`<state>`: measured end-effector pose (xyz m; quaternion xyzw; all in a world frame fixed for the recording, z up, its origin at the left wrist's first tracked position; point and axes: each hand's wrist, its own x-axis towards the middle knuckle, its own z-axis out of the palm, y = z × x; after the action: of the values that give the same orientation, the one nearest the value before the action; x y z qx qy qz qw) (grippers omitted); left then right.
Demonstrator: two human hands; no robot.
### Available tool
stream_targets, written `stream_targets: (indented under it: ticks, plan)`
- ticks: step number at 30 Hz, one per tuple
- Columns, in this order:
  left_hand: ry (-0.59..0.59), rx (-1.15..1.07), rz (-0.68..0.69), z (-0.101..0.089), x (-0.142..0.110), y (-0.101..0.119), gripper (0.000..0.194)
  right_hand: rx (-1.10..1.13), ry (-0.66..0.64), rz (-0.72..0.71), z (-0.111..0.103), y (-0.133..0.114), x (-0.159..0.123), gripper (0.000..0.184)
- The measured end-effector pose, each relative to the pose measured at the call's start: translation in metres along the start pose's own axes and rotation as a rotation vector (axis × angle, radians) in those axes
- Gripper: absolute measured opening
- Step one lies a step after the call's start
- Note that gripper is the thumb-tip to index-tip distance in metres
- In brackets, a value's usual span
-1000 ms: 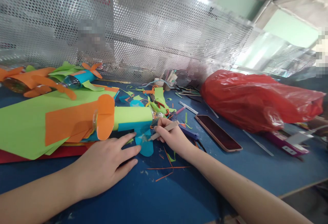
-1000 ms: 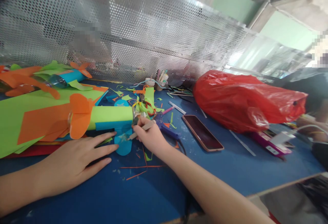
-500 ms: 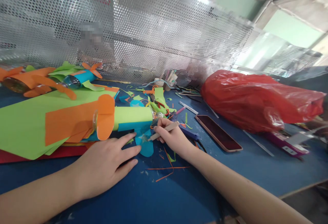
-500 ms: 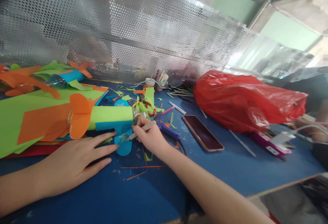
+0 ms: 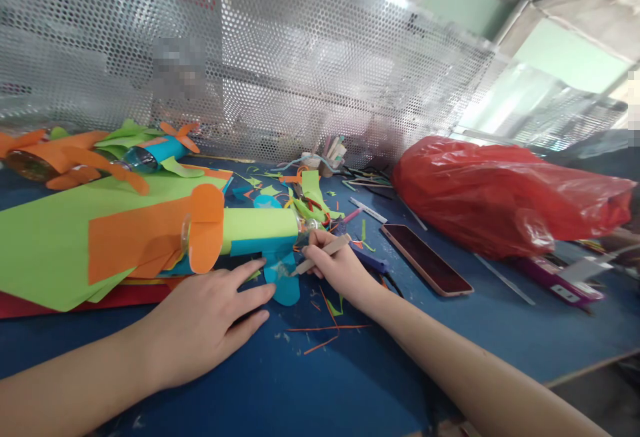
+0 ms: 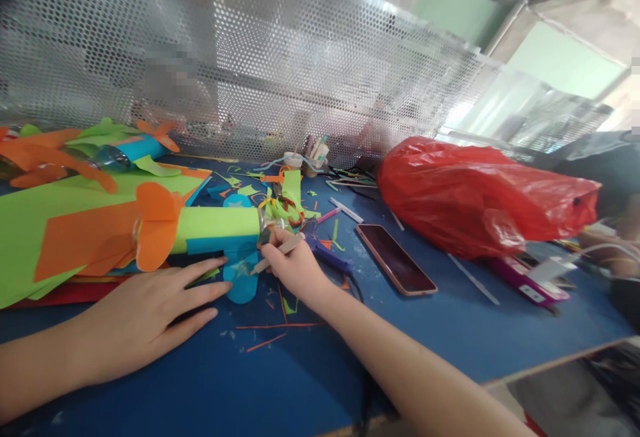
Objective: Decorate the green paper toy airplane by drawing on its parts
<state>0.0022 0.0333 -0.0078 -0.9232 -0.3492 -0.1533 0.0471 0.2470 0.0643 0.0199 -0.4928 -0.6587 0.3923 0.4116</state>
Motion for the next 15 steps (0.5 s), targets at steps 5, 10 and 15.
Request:
stream_targets:
  ticks: [5, 10, 15]
  plan:
    - [0.012, -0.009, -0.001, 0.0011, -0.0006, 0.0002, 0.044, -0.005, -0.013, 0.005, -0.0010, -0.0010, -0.0006, 0.026]
    - [0.001, 0.003, 0.002, 0.0008, 0.0009, 0.0000, 0.046, -0.009, -0.002, -0.001, -0.0014, -0.0019, -0.0009, 0.026]
    - [0.023, -0.027, -0.009, 0.0015, 0.0001, -0.0002, 0.044, -0.004, 0.001, 0.004, -0.0005, -0.0010, 0.0003, 0.028]
